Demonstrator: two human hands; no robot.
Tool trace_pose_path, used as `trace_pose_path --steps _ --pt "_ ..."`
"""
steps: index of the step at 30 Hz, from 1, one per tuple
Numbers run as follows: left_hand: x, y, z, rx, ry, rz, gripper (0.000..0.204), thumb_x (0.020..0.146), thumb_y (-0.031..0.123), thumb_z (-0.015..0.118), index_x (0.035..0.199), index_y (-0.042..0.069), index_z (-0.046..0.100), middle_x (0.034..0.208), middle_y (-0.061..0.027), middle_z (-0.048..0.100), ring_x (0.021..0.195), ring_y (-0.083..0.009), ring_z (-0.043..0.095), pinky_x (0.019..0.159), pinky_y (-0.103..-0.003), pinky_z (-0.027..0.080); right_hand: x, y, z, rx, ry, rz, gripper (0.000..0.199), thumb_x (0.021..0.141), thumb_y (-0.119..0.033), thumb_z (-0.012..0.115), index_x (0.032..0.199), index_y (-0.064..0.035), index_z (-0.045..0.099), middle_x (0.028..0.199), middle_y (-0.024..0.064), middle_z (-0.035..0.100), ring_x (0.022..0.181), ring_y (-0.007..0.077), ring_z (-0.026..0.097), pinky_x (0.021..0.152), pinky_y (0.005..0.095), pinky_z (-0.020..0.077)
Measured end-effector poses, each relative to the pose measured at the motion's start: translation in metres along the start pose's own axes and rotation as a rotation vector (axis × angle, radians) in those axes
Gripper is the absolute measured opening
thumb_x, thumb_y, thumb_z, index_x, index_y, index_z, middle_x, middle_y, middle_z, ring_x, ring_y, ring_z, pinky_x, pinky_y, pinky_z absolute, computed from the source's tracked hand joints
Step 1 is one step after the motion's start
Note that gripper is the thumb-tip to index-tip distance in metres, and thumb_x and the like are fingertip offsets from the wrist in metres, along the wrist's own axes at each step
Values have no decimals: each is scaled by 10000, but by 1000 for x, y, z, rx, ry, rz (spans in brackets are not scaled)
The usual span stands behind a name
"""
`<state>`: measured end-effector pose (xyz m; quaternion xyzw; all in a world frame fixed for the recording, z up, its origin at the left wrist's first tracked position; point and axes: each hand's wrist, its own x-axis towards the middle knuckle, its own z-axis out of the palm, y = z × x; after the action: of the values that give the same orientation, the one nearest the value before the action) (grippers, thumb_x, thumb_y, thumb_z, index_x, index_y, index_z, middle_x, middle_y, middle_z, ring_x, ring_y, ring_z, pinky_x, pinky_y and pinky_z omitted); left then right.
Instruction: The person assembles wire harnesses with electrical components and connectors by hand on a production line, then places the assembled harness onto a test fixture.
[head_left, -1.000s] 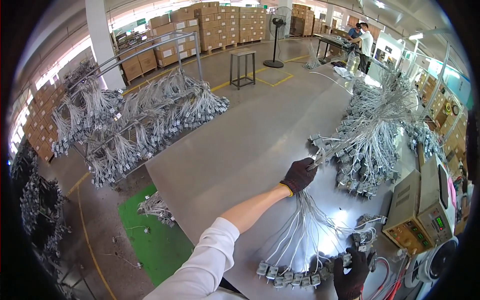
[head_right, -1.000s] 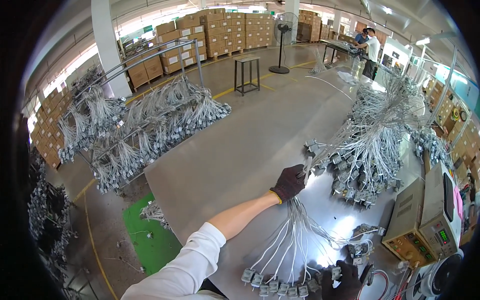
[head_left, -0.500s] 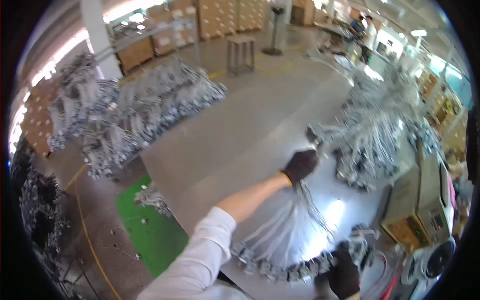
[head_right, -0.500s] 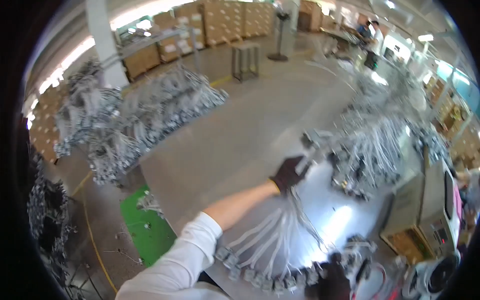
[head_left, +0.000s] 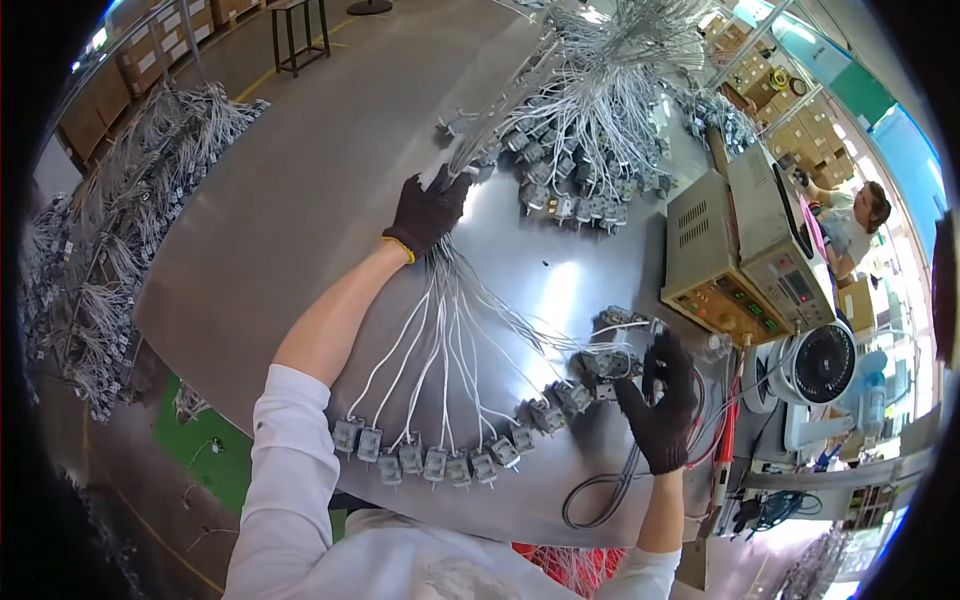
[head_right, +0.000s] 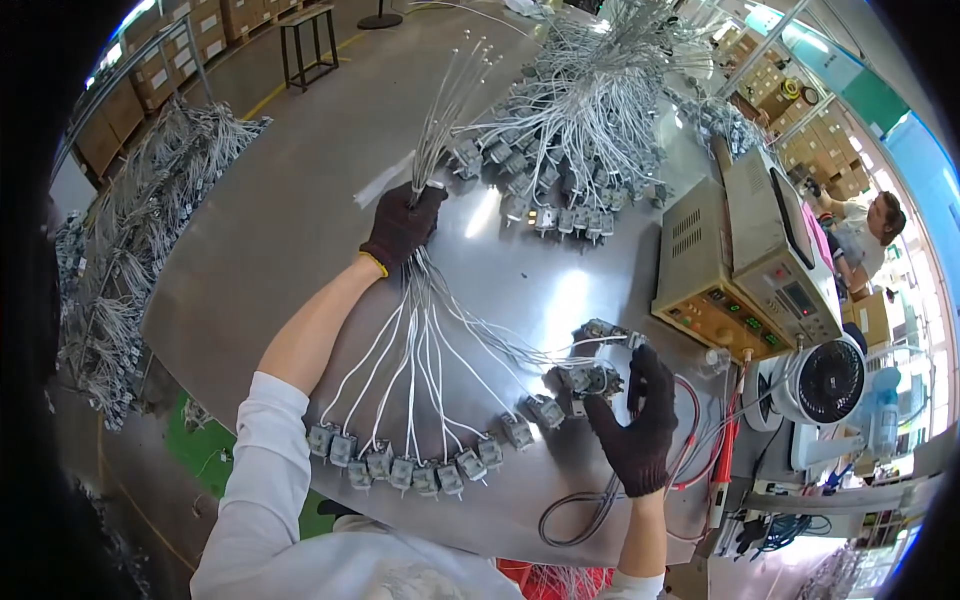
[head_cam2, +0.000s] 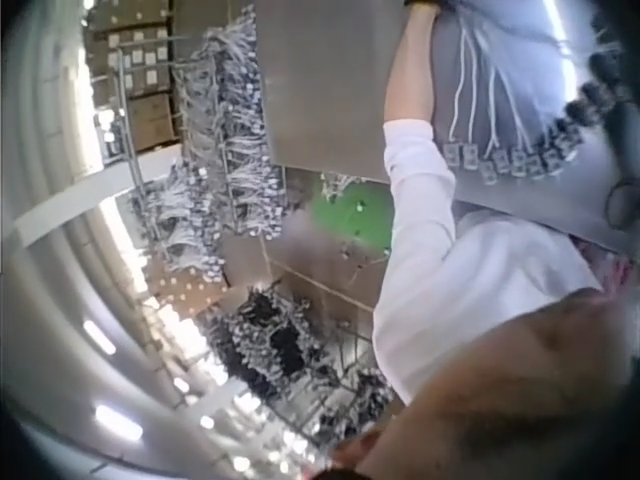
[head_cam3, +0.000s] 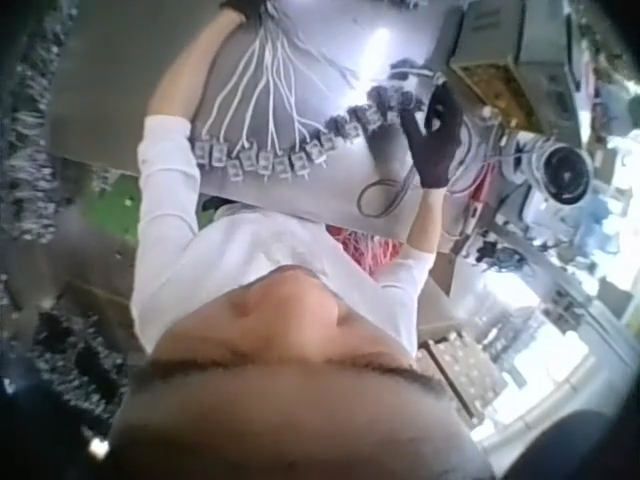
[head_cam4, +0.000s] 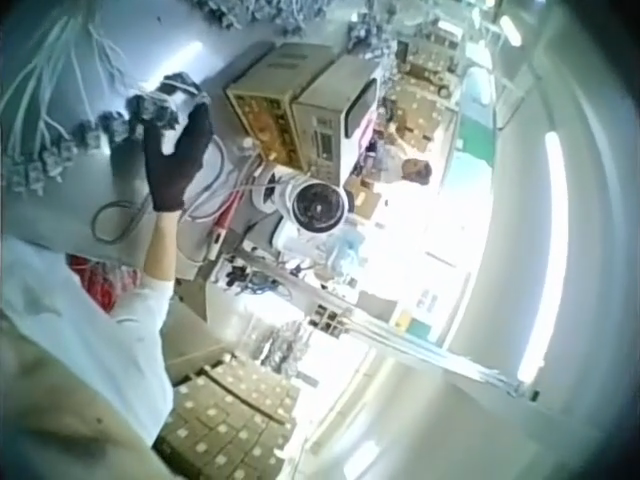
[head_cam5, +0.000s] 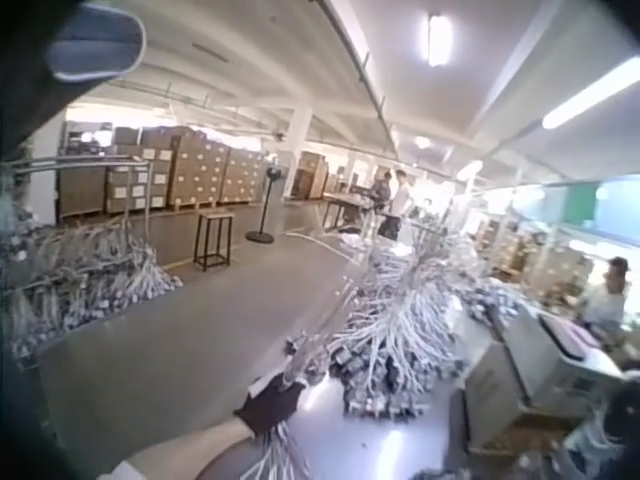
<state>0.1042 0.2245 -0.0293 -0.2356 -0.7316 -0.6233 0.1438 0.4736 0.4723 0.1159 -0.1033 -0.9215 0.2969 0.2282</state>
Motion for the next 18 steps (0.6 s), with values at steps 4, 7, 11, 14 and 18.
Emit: trace_pose_path --steps 4,7,11,14,18 --pt "0 -11 -5 -19 -1 7 301 1055 327 715 906 69 758 621 37 586 557 -75 552 515 -319 434 15 11 19 64 85 60 953 862 -121 887 1681 -90 402 1498 153 617 1166 240 662 980 382 575" --pt "2 -19 -12 10 -1 14 293 1054 333 724 933 71 774 621 43 580 554 -69 544 510 -312 428 31 13 20 38 111 115 952 882 -135 875 1698 -119 384 1439 148 643 1145 228 660 955 382 578" --pt "-1 1 -16 114 0 55 350 1034 367 741 883 52 772 631 1 638 574 -107 587 559 -347 471 15 10 19 -28 139 126 878 883 -137 879 1648 -92 449 1383 137 665 1085 212 671 920 375 582" --pt "1 0 -16 133 47 45 388 1018 395 746 855 44 773 644 -31 676 589 -136 617 603 -371 500 -16 21 22 -53 139 135 815 878 -119 889 1589 -44 497 1381 122 671 1103 200 677 926 364 582" --pt "6 14 -23 248 47 102 381 1015 404 739 918 44 813 642 -39 683 597 -145 633 617 -382 509 -36 22 26 16 -1 190 853 872 -144 910 1597 -27 478 1423 161 673 1160 197 681 976 352 579"
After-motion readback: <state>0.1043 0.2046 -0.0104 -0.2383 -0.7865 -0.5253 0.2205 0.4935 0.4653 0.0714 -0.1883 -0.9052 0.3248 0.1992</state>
